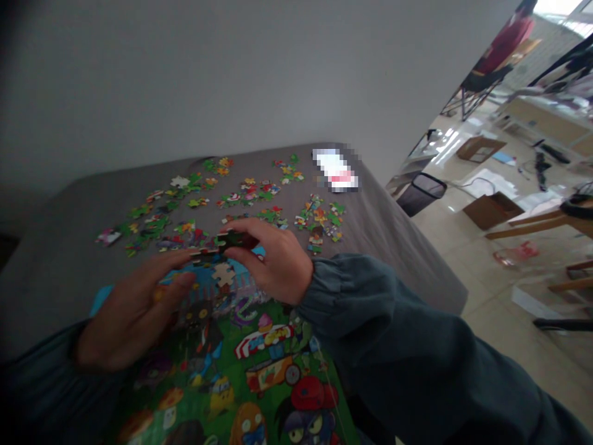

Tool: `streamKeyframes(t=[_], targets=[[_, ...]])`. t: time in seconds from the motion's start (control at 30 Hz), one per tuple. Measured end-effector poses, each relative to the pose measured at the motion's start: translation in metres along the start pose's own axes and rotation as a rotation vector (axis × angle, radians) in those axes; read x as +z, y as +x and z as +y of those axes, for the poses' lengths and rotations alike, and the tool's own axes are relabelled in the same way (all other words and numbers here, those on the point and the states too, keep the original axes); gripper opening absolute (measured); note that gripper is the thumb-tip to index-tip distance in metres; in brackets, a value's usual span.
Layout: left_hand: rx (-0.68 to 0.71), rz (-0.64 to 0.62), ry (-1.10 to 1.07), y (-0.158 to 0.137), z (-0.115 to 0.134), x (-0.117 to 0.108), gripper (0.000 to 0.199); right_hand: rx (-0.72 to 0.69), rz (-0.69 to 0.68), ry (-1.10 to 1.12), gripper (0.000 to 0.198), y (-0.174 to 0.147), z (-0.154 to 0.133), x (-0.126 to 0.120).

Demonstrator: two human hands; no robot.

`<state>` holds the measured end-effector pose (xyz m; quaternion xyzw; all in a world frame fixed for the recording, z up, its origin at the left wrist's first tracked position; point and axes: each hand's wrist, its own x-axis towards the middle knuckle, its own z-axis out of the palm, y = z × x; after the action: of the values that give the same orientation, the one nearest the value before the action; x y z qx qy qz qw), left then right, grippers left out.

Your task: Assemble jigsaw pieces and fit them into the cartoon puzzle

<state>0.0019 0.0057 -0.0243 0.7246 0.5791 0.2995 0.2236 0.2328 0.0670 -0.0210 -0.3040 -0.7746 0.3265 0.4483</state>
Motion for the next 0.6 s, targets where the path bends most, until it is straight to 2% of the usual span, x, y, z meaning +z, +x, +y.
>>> streamKeyframes(t=[0.1,0.23,0.37,0.5,0.6], targets=[[0.247,-0.053,0.34,0.001,-0.016,0.01,0.059,0.025,0.003,-0.001,0.019,0.0,0.0,0.0],[0.323,-0.062,0.48,0.0,-0.023,0.014,0.053,0.013,-0.006,0.01,0.018,-0.002,0.0,0.002],[0.213,-0.093,0.373,0.005,-0.014,0.005,0.052,0.006,-0.002,0.057,0.018,-0.002,-0.001,0.002],[-0.044,-0.103,0.199,0.014,-0.004,-0.009,0.045,0.07,-0.027,0.139,0.022,-0.003,-0.002,0.003],[-0.202,-0.074,0.071,0.017,0.004,-0.017,0.045,0.131,-0.135,0.249,0.026,-0.005,-0.001,0.005]])
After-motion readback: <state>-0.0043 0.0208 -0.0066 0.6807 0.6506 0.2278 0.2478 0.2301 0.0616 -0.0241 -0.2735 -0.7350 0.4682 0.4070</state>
